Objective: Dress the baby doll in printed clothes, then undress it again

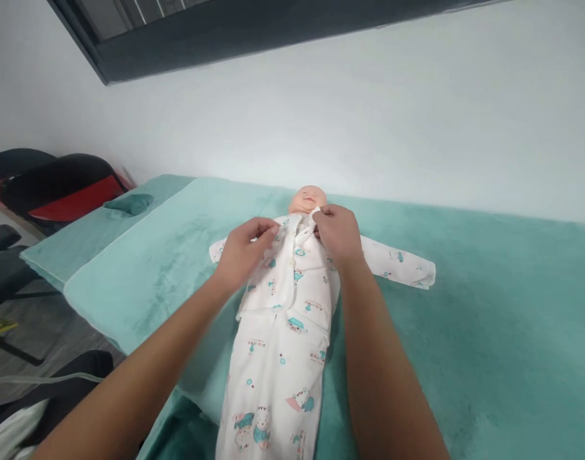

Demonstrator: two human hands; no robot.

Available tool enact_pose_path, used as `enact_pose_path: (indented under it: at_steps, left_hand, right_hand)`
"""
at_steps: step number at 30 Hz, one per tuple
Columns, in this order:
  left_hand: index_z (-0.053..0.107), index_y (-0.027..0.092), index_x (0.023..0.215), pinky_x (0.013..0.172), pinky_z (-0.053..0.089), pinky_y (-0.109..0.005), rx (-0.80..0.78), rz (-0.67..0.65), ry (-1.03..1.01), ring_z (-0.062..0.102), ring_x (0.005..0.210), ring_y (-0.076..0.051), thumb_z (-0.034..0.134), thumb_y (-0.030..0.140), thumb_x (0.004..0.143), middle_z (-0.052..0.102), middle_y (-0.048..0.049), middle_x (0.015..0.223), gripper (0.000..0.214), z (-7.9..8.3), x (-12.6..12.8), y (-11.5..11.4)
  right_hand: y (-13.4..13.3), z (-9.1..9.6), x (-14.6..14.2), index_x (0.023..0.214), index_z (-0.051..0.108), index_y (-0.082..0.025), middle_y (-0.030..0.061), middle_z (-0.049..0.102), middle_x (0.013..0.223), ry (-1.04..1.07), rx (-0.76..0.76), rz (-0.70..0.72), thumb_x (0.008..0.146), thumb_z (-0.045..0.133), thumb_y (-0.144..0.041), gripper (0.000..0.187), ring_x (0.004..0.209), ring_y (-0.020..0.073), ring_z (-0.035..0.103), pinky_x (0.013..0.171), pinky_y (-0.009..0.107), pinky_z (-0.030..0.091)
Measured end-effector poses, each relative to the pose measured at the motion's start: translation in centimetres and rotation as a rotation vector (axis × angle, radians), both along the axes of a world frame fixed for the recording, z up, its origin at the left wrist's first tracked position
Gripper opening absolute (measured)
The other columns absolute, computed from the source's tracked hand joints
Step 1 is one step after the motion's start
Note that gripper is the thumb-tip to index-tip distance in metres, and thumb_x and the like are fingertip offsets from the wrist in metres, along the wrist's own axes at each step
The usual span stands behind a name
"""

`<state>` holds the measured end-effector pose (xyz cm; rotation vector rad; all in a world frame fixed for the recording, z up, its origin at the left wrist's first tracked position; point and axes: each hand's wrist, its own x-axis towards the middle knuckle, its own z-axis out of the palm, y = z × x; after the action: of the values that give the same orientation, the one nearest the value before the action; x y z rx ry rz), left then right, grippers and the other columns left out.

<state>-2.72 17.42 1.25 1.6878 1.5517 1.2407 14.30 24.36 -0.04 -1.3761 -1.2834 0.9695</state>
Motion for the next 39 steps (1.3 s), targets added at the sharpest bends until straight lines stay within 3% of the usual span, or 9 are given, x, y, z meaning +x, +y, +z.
enact_pose_path:
  at_steps: [4,7,10,14,21,26,31,39]
  left_hand:
    - [0.069,0.019,0.092,0.063,0.042,-0.027,-0.084,-0.077,0.050,0.057,0.067,-0.014,0.057,0.033,0.085,0.067,-0.0028,0.080,0.020,1.2,1.5,5.1]
    - [0.067,0.019,0.075,0.057,0.036,-0.029,-0.168,-0.186,0.146,0.048,0.056,-0.013,0.058,0.035,0.084,0.060,-0.0022,0.066,0.021,1.2,2.2,7.4]
    - [0.065,0.019,0.070,0.058,0.035,-0.029,-0.167,-0.200,0.174,0.048,0.058,-0.013,0.061,0.033,0.082,0.061,-0.0022,0.067,0.019,0.5,2.4,8.5]
    - [0.063,0.019,0.071,0.061,0.037,-0.028,-0.153,-0.182,0.134,0.052,0.064,-0.014,0.058,0.027,0.081,0.065,-0.0015,0.074,0.014,-0.8,2.3,9.3]
    - [0.061,0.018,0.079,0.063,0.041,-0.026,-0.120,-0.182,-0.206,0.053,0.066,-0.012,0.060,0.035,0.084,0.061,0.0001,0.072,0.017,-1.7,1.4,9.7]
    - [0.063,0.018,0.079,0.064,0.041,-0.027,-0.120,-0.245,-0.150,0.054,0.070,-0.013,0.059,0.029,0.084,0.063,-0.0011,0.075,0.013,-1.2,0.9,9.7]
    - [0.064,0.018,0.071,0.063,0.039,-0.029,-0.159,-0.338,-0.071,0.054,0.071,-0.015,0.058,0.027,0.084,0.065,-0.0025,0.076,0.017,-0.9,0.4,9.7]
    - [0.065,0.017,0.076,0.067,0.043,-0.028,-0.178,-0.325,-0.240,0.054,0.070,-0.012,0.060,0.023,0.081,0.065,-0.0013,0.079,0.009,-1.2,0.4,9.6]
  right_hand:
    - [0.5,-0.1,-0.5,0.061,0.058,-0.020,-0.0045,0.047,0.053,0.388,-0.044,0.033,0.062,0.068,-0.025,0.011,0.051,0.0102,0.045,0.050,0.025,0.039]
    - [1.1,0.0,-0.3,0.063,0.058,-0.021,-0.0027,0.051,0.055,0.510,-0.104,0.071,0.062,0.068,-0.027,0.012,0.050,0.0114,0.045,0.046,0.026,0.039]
    - [1.6,0.0,0.0,0.064,0.057,-0.021,-0.0019,0.053,0.057,0.529,-0.209,0.130,0.065,0.070,-0.029,0.015,0.050,0.0124,0.047,0.046,0.027,0.041]
    - [1.6,0.1,-0.3,0.067,0.061,-0.020,-0.0026,0.055,0.057,0.456,-0.267,0.084,0.066,0.074,-0.029,0.016,0.051,0.0129,0.051,0.047,0.027,0.043]
    - [0.6,1.3,-1.7,0.069,0.067,-0.021,-0.0019,0.063,0.062,0.244,-0.165,-0.019,0.066,0.075,-0.028,0.011,0.052,0.0126,0.054,0.051,0.027,0.046]
    - [0.5,1.1,-1.7,0.067,0.069,-0.021,-0.0018,0.062,0.061,0.144,-0.151,-0.120,0.065,0.076,-0.030,0.011,0.051,0.0113,0.051,0.049,0.026,0.042]
    - [0.5,0.8,-1.6,0.068,0.069,-0.022,-0.0009,0.064,0.067,0.041,-0.083,-0.126,0.066,0.076,-0.033,0.013,0.056,0.0125,0.052,0.051,0.026,0.040]
    - [0.5,0.2,-1.4,0.069,0.069,-0.022,-0.0027,0.061,0.067,0.088,-0.051,-0.098,0.064,0.076,-0.030,0.012,0.060,0.0117,0.051,0.055,0.026,0.038]
